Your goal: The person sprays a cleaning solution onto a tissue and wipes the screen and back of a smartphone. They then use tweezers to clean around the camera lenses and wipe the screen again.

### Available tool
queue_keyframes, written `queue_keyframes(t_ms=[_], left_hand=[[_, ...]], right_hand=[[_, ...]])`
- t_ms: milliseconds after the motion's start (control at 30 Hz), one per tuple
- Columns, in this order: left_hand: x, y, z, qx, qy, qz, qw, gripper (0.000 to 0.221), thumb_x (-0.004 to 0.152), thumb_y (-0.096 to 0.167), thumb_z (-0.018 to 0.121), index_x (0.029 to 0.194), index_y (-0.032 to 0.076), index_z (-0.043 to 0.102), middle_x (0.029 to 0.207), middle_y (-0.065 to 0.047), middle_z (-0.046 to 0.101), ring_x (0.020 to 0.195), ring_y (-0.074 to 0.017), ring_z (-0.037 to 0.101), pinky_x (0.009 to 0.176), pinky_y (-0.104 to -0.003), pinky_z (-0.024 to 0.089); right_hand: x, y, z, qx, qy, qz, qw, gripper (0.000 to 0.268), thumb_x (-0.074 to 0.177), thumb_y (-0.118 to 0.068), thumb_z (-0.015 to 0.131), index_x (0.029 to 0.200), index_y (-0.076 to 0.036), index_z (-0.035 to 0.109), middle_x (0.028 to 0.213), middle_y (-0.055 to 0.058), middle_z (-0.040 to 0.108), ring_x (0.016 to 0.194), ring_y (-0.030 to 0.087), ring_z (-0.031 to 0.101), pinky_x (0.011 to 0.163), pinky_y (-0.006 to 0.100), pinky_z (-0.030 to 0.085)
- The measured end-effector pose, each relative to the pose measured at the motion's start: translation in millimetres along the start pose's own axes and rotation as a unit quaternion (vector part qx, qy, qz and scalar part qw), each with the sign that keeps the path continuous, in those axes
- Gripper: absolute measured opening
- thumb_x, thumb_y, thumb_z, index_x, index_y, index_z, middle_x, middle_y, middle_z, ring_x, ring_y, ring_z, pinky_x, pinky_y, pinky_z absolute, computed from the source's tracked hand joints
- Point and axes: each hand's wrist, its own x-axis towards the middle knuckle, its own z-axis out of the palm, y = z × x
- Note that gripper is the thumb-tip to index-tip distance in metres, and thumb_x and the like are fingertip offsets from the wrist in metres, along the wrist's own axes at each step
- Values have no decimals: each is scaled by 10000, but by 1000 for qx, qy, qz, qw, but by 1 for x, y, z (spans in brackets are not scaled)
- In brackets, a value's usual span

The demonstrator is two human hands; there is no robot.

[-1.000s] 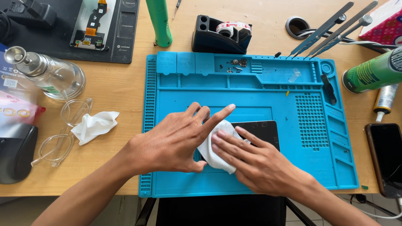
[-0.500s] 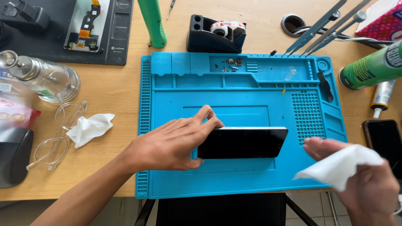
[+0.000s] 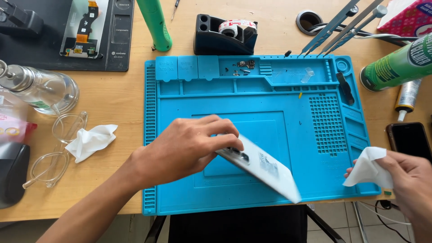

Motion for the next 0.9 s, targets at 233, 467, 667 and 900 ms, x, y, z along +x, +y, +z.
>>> queue_keyframes(t_ms=[233, 467, 667, 900], left_hand=[[-4, -27, 8, -113, -40, -13, 993, 322, 892, -46, 722, 1107, 165, 608, 1293, -101, 605, 1169, -300, 634, 751, -386, 653], [-4, -35, 2, -192, -97, -36, 976, 394, 844, -76, 744, 1084, 194, 585, 1393, -129, 463, 1354, -380, 528, 860, -386, 687], [-7, -40, 0, -236, -140, -50, 960, 401, 828, -40, 759, 1085, 201, 567, 1558, -155, 371, 1411, -415, 464, 895, -423, 665], [-13, -45, -1, -303, -180, -69, 933, 769, 764, -11, 728, 1449, 176, 435, 1576, -132, 386, 1476, -351, 396, 992, -414, 612]], right_hand=[[22, 17, -21, -31, -38, -68, 996, 435, 1124, -15, 363, 1097, 328, 629, 956, 493, 704, 827, 613, 723, 825, 638, 594], [111, 119, -64, 72, -43, -191, 978, 330, 1225, -192, 397, 1141, 32, 624, 985, 182, 679, 835, 275, 668, 738, 433, 577], [93, 97, -46, 44, -79, -157, 984, 324, 1248, -136, 415, 1155, 100, 617, 907, 231, 649, 755, 326, 622, 608, 463, 527], [69, 64, -3, 214, -132, -102, 963, 283, 1200, -262, 450, 1119, -76, 647, 929, 93, 718, 841, 241, 721, 732, 446, 614]])
